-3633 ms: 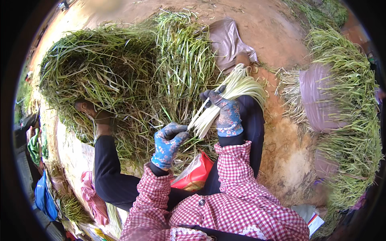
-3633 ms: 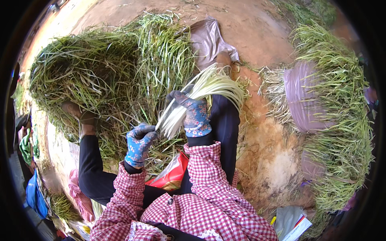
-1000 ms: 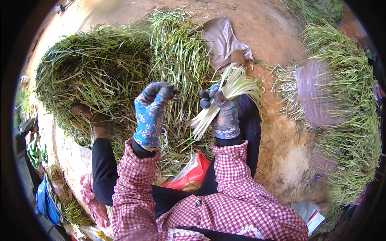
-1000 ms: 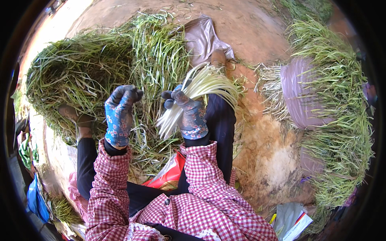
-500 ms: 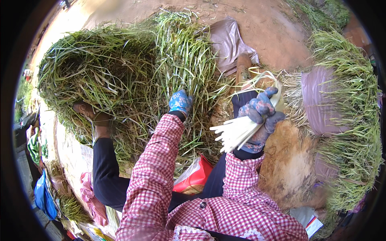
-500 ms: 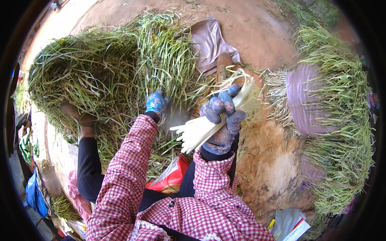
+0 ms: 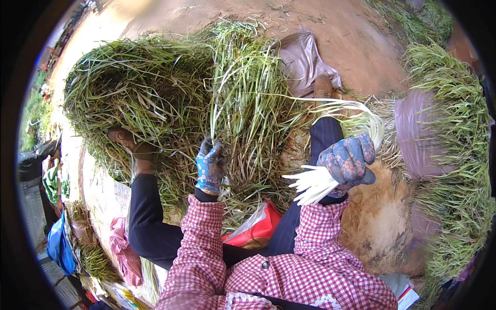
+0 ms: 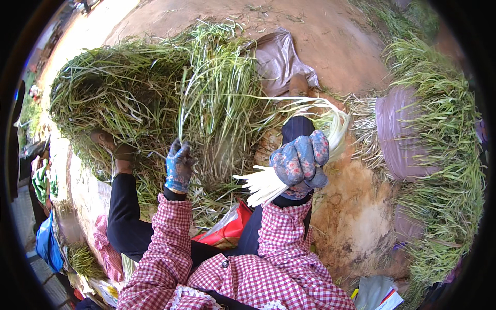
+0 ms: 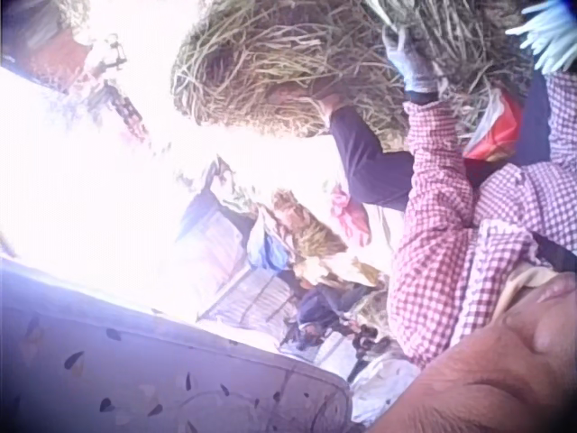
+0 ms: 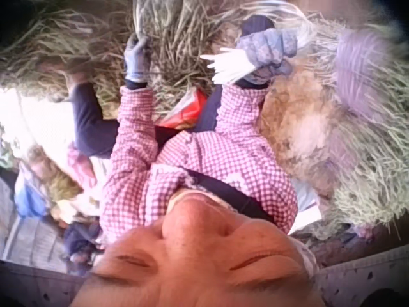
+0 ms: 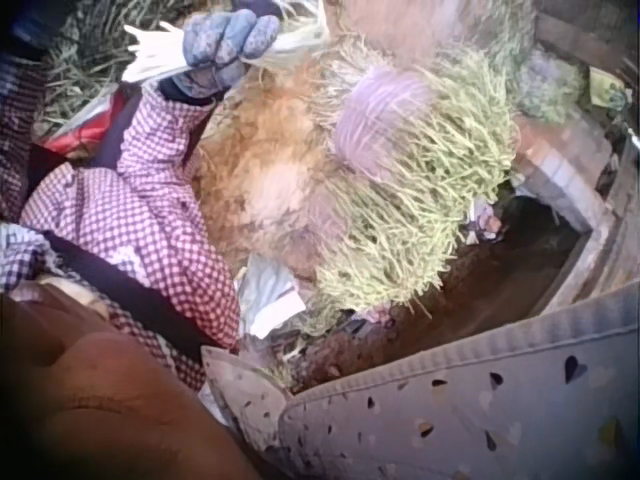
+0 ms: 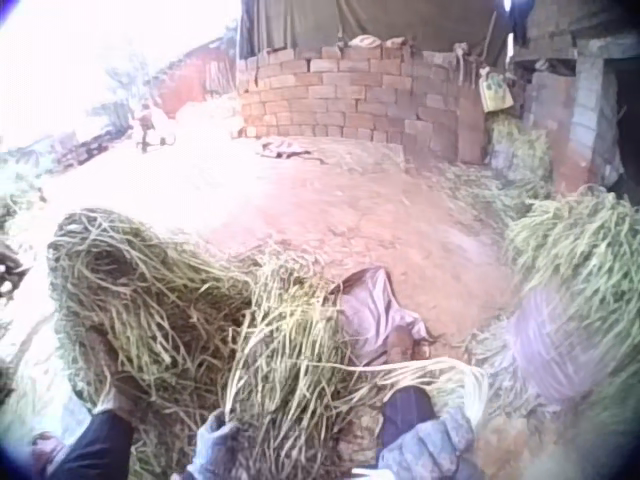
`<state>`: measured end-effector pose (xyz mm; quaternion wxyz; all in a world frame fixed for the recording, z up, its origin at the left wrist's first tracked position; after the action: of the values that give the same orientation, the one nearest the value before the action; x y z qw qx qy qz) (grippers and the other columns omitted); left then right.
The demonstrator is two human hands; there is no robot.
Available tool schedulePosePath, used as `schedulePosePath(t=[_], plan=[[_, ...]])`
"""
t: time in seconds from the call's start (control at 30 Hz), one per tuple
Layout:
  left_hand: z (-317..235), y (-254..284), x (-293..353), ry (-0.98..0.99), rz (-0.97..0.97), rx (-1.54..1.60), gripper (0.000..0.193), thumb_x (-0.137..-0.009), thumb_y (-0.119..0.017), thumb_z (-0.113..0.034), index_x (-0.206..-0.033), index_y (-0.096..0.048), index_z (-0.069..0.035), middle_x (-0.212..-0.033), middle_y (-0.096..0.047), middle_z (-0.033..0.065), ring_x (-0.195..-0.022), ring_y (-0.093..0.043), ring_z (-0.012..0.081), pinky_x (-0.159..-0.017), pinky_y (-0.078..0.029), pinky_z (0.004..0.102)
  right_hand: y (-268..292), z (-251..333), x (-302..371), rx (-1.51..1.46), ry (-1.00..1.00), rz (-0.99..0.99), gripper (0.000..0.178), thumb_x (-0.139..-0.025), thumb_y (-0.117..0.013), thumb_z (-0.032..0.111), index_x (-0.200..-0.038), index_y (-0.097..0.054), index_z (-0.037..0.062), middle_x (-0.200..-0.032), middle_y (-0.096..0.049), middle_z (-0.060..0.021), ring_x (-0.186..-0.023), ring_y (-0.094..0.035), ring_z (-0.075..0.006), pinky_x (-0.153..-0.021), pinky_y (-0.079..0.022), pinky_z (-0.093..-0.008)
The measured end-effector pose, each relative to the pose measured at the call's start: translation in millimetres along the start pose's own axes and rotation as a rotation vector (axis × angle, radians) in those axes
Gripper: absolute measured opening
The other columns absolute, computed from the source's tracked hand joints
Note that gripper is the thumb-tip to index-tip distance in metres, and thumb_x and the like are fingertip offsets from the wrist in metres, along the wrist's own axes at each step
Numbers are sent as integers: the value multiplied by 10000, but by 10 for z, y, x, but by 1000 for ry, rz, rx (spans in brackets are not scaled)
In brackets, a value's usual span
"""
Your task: The person sits on the ground and repeatedly gathers handfuls of long green grass, aligns them, and ties them into bundles using thin strips of grass. The person places the finished bundles to the side.
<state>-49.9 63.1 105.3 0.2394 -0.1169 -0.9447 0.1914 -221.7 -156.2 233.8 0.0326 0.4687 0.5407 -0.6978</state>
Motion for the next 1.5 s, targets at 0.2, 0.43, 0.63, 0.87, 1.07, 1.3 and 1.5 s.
schedulePosePath(t=[0.2, 0.43, 0.63, 0.87, 1.07, 1.3, 1.5], plan=[[-466, -221, 550, -85, 36, -88, 265, -908, -580, -190, -1118, -585, -29, -609, -526, -29, -422, -411, 47, -384, -294, 185, 64, -156, 108, 190, -98, -227, 239, -812, -635, 34, -865, -431, 146, -758, -493, 15, -599, -449, -103, -456, -341, -221], [-644, -314, 790, -179, 108, 136, 414, -936, -520, -305, -1253, -481, -41, -642, -557, 20, -475, -462, 81, -413, -355, 221, 247, -281, 114, 292, -163, -384, 264, -759, -736, 87, -860, -499, 145, -767, -584, -22, -759, -635, -209, -496, -430, -295], [-341, -471, 537, -111, 109, 185, 275, -903, -575, -175, -1160, -577, -76, -958, -614, 26, -694, -575, 154, -565, -478, 277, 347, -371, 177, 413, -198, -516, 272, -771, -732, 110, -900, -496, 155, -820, -582, 5, -768, -628, -168, -516, -424, -278], [-97, -652, 609, -163, 106, 92, 330, -839, -606, -2, -1166, -566, 0, -964, -650, 70, -754, -614, 143, -675, -507, 257, 675, -540, 284, 237, -318, -639, 261, -773, -670, -23, -948, -499, 67, -947, -622, -239, -760, -658, -334, -586, -565, -387], [-7, -709, 615, -181, 142, 106, 169, -845, -609, -14, -1013, -601, -25, -878, -638, 40, -743, -605, 127, -672, -508, 258, 769, -649, 409, 608, -452, -819, 243, -795, -650, -29, -929, -505, 113, -1038, -627, -194, -776, -668, -246, -551, -518, -282], [115, -830, 560, -72, 221, 55, 94, -890, -597, -110, -960, -595, -47, -813, -624, -4, -699, -552, 79, -659, -433, 218, 691, -667, 350, 1075, -577, -781, 242, -728, -732, -20, -891, -570, 57, -791, -578, 3, -696, -549, -85, -621, -476, -216], [51, -906, 534, -89, 225, 102, 214, -850, -592, -33, -1061, -572, -2, -940, -632, 61, -876, -577, 145, -795, -449, 255, 759, -683, 388, 1383, -706, -660, 198, -732, -731, 13, -863, -583, 33, -789, -587, -12, -694, -550, -101, -634, -466, -240]])
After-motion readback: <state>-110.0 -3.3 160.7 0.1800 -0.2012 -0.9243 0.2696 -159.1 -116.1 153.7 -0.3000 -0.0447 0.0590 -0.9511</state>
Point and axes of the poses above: each hand's wrist, its own x-axis away from the middle knuckle, its own y-axis out of the back of the hand, z = x × y, the point moved 3 cm from there along -x, towards the middle knuckle
